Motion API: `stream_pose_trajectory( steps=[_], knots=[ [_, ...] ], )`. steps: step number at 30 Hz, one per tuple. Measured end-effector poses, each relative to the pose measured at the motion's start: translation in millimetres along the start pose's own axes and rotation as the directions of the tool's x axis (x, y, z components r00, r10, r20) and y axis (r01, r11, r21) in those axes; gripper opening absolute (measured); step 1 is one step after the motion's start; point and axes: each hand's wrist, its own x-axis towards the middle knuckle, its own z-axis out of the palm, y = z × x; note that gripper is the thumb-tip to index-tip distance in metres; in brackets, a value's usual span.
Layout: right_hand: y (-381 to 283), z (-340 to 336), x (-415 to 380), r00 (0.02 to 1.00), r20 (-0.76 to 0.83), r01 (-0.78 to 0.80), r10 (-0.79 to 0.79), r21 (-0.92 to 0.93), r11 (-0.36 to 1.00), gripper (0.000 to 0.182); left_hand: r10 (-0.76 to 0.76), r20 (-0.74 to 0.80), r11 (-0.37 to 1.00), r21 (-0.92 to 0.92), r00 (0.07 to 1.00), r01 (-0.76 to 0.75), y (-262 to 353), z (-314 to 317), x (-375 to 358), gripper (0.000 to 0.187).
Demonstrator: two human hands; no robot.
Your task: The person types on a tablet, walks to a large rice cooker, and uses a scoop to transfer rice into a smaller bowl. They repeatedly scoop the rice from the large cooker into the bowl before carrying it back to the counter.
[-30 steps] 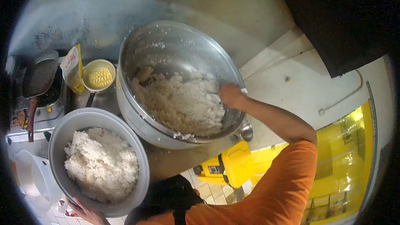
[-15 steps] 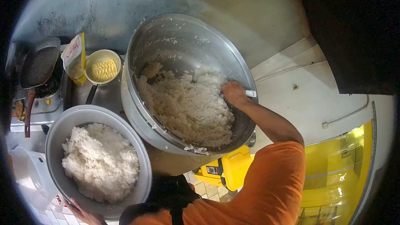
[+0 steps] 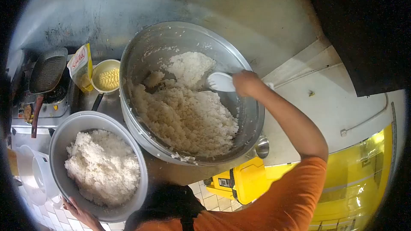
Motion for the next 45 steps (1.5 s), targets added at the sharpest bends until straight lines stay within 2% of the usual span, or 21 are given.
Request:
stream_pose_trajectory(
  steps=[1, 3, 6, 9, 11, 12, 15, 18, 20, 23, 24, 25, 26, 28, 30, 37, 39, 41, 42, 43, 45],
  knots=[
    [4, 0, -2, 1.0, -0.003, -0.001, 0.001, 0.001, 1.0, 0.014, 0.006, 0.005, 1.0, 0.023, 1.0, -0.006, -4, -1, -1, 0.058],
    [7, 7, -6, 0.878, 0.41, -0.345, 0.247, 0.183, 0.921, 0.014, 0.021, 0.001, 0.999, 0.049, 1.0, -0.021, 1, 0, -5, 0.057],
    [1, 87, 43, 0.971, 0.212, -0.203, 0.109, 0.496, 0.844, 0.03, 0.06, 0.006, 0.996, 0.06, 0.998, -0.061, -6, -5, -1, 0.056],
    [-26, 84, 106, 0.948, 0.249, -0.304, 0.197, 0.536, 0.787, 0.047, 0.068, 0.005, 0.997, 0.045, 0.998, -0.068, -9, -1, 1, 0.054],
    [-9, 75, 136, 0.999, 0.027, 0.005, -0.029, 0.652, 0.758, 0.05, 0.034, -0.003, 0.999, 0.035, 0.999, -0.034, -2, 4, -4, 0.054],
    [-22, 48, 140, 0.991, -0.073, 0.134, -0.113, 0.506, 0.852, 0.052, 0.04, -0.001, 0.999, 0.002, 0.999, -0.04, 6, 7, -4, 0.054],
    [-55, 18, 157, 0.905, -0.273, 0.419, -0.326, 0.443, 0.793, 0.047, 0.055, -0.019, 0.992, 0.119, 0.998, -0.052, 16, 2, -12, 0.054],
    [-68, 3, 142, 0.857, -0.33, 0.514, -0.396, 0.484, 0.708, 0.039, 0.035, -0.033, 0.998, 0.048, 0.999, -0.034, 10, 1, -12, 0.054],
    [-31, 35, 166, 0.744, -0.53, 0.62, -0.407, 0.32, 0.716, 0.034, 0.036, -0.017, 0.999, 0.022, 0.999, -0.036, 4, 0, -11, 0.055],
    [2, -9, 112, 0.982, -0.177, 0.113, -0.068, 0.259, 0.959, 0.032, 0.039, -0.001, 0.999, 0.029, 0.999, -0.039, 6, -2, -6, 0.055],
    [13, 0, 102, 0.995, -0.097, 0.039, -0.026, 0.134, 0.99, 0.032, 0.041, 0.0, 0.998, 0.045, 0.999, -0.041, 7, -1, -6, 0.055],
    [25, 36, 114, 0.969, -0.129, 0.214, -0.21, 0.014, 0.977, 0.031, 0.039, -0.007, 0.998, 0.042, 0.999, -0.039, 8, 1, -8, 0.055],
    [27, 76, 138, 0.911, -0.138, 0.376, -0.388, -0.104, 0.921, 0.031, 0.031, 0.0, 0.999, -0.016, 1.0, -0.031, 10, 2, -9, 0.054],
    [-20, 83, 176, 0.919, -0.157, 0.391, -0.361, 0.248, 0.886, 0.03, 0.02, -0.006, 0.996, -0.081, 1.0, -0.02, 14, 3, -10, 0.054],
    [-77, 75, 203, 0.82, -0.328, 0.564, -0.469, 0.325, 0.76, 0.028, -0.044, -0.007, 0.997, -0.068, 0.999, 0.043, 19, 3, -12, 0.054],
    [-89, -9, 139, 0.824, -0.33, 0.545, -0.461, 0.682, 0.487, 0.027, -0.045, -0.053, 0.995, -0.093, 0.998, 0.04, 28, 12, -14, 0.056],
    [-85, -12, 124, 0.776, -0.384, 0.611, -0.501, 0.656, 0.443, 0.025, -0.072, 0.003, 0.995, -0.064, 0.997, 0.072, 29, 6, -13, 0.055],
    [-77, 5, 128, 0.518, -0.448, 0.846, -0.729, 0.141, 0.515, 0.022, -0.035, -0.021, 0.998, -0.051, 0.999, 0.034, 27, 7, -12, 0.054],
    [-75, 89, 185, 0.426, -0.716, 0.786, -0.553, 0.596, -0.166, 0.019, -0.004, -0.009, 0.999, -0.035, 1.0, 0.004, 21, 4, -11, 0.053],
    [-78, 78, 155, 0.423, -0.718, 0.785, -0.553, 0.595, -0.172, 0.019, 0.03, 0.005, 0.999, -0.024, 1.0, -0.03, 15, 3, -9, 0.053],
    [-82, 26, 66, 0.401, -0.626, 0.911, -0.669, 0.195, 0.363, 0.017, 0.029, -0.008, 0.999, -0.043, 1.0, -0.029, 6, 4, -8, 0.05]
  ],
)
